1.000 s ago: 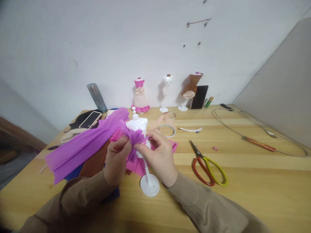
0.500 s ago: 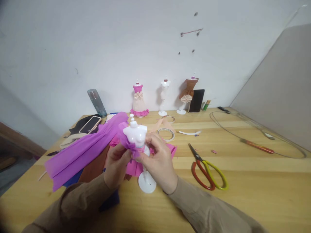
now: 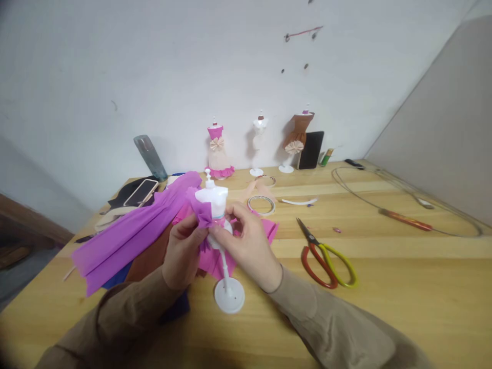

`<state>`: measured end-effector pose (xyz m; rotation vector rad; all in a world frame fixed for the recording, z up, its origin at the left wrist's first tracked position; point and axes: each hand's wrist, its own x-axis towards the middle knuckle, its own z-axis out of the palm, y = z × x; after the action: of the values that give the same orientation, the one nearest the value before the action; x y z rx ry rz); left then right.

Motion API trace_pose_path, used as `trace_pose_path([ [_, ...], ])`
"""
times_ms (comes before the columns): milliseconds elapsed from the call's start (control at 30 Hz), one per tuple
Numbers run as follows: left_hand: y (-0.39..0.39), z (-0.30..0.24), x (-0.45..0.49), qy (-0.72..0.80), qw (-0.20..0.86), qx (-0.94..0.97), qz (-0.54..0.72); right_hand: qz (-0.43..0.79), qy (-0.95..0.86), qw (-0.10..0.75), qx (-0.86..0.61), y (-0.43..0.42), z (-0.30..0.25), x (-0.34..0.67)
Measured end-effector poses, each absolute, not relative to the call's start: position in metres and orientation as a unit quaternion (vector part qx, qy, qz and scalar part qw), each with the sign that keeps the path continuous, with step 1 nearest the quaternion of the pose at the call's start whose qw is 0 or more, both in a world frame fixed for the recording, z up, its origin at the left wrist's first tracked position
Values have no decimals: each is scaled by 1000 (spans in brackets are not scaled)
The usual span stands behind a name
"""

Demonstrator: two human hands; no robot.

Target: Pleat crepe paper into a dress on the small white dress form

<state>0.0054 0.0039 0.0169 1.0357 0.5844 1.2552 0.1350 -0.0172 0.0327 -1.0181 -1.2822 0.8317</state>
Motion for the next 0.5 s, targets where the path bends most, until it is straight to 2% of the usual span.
trace_pose_path([
  [133,5,19,7,260,663,450,540,341,-537,633,-441,-16,31,134],
  [233,4,20,6,273,639,480,536,378,-510,649,-419,-13,29,134],
  [333,1,25,3,308,553,555,540,422,-477,658,-401,-11,28,135],
  [500,-5,29,-2,354,386,676,518,418,-463,663,-413,-11,28,135],
])
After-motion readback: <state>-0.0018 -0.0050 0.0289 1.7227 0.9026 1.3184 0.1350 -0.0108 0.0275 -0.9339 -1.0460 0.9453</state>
